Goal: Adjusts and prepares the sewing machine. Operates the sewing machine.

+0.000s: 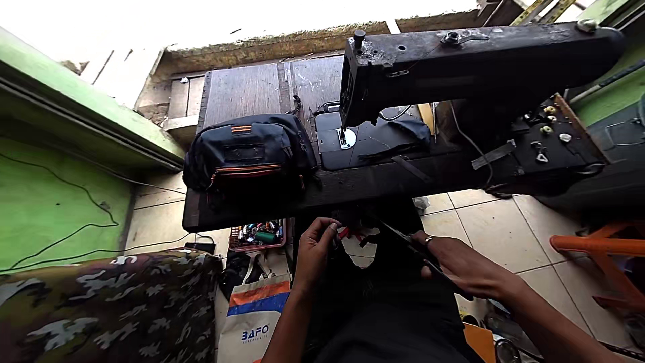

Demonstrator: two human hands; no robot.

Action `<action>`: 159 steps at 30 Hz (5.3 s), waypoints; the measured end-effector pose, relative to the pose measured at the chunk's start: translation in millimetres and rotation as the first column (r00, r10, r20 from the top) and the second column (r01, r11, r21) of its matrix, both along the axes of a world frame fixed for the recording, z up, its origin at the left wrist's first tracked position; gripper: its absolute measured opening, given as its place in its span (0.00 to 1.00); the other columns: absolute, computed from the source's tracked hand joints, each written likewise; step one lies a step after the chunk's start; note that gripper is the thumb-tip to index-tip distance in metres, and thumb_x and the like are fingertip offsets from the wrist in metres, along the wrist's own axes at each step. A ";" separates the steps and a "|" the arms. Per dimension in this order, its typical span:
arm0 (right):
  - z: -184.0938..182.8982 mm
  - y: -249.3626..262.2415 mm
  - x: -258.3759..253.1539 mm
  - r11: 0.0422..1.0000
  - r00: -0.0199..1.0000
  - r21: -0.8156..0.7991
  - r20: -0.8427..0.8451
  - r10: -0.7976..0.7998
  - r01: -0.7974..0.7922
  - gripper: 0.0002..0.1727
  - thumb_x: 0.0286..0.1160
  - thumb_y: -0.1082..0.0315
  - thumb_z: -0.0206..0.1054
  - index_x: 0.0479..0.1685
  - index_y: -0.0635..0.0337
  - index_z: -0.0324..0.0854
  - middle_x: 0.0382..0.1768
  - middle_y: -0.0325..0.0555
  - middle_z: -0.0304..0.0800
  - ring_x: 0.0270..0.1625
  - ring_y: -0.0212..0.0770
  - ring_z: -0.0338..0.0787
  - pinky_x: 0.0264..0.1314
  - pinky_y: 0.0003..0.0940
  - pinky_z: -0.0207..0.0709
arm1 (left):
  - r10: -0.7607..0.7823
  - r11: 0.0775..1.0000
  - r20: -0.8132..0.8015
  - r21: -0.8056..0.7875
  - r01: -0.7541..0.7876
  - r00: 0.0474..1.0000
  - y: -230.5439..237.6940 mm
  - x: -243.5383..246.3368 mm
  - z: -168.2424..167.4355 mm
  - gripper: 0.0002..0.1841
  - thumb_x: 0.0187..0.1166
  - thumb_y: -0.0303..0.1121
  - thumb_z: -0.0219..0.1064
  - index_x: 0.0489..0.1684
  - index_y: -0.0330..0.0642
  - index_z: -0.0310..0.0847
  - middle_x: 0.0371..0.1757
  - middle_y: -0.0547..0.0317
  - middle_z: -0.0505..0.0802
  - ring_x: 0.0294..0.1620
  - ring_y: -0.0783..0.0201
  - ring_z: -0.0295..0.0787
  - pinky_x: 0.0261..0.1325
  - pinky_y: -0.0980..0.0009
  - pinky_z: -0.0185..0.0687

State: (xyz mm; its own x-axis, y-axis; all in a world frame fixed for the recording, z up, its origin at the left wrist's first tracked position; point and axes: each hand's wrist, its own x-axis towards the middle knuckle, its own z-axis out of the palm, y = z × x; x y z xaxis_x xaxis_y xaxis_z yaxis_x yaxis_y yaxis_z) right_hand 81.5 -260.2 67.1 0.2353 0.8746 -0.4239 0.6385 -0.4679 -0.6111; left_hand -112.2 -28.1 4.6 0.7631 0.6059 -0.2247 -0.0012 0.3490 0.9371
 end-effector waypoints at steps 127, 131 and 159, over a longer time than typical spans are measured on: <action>-40.4 228.6 64.1 0.671 0.737 0.654 0.251 -0.628 0.349 0.07 0.77 0.71 0.68 0.41 0.68 0.87 0.36 0.59 0.88 0.37 0.55 0.90 0.40 0.54 0.84 | 0.199 0.266 -0.108 0.963 0.052 0.974 94.0 168.2 7.3 0.17 0.78 0.30 0.73 0.61 0.32 0.86 0.63 0.40 0.88 0.66 0.47 0.87 0.69 0.55 0.83; -37.7 202.4 66.0 0.706 0.755 0.608 0.252 -0.605 0.363 0.05 0.70 0.72 0.71 0.39 0.65 0.87 0.30 0.50 0.83 0.29 0.48 0.84 0.31 0.47 0.79 | 0.178 0.186 -0.051 0.982 0.017 0.983 79.5 146.6 3.8 0.11 0.80 0.28 0.69 0.53 0.31 0.89 0.64 0.42 0.91 0.76 0.47 0.82 0.80 0.58 0.76; -20.4 119.2 73.1 0.831 0.684 0.450 0.495 -0.536 0.326 0.15 0.81 0.61 0.66 0.52 0.64 0.90 0.45 0.58 0.91 0.43 0.57 0.93 0.44 0.56 0.85 | 0.030 0.768 -0.833 0.373 0.520 0.553 98.6 9.0 -44.1 0.23 0.84 0.33 0.66 0.69 0.20 0.78 0.72 0.24 0.83 0.81 0.35 0.73 0.85 0.44 0.59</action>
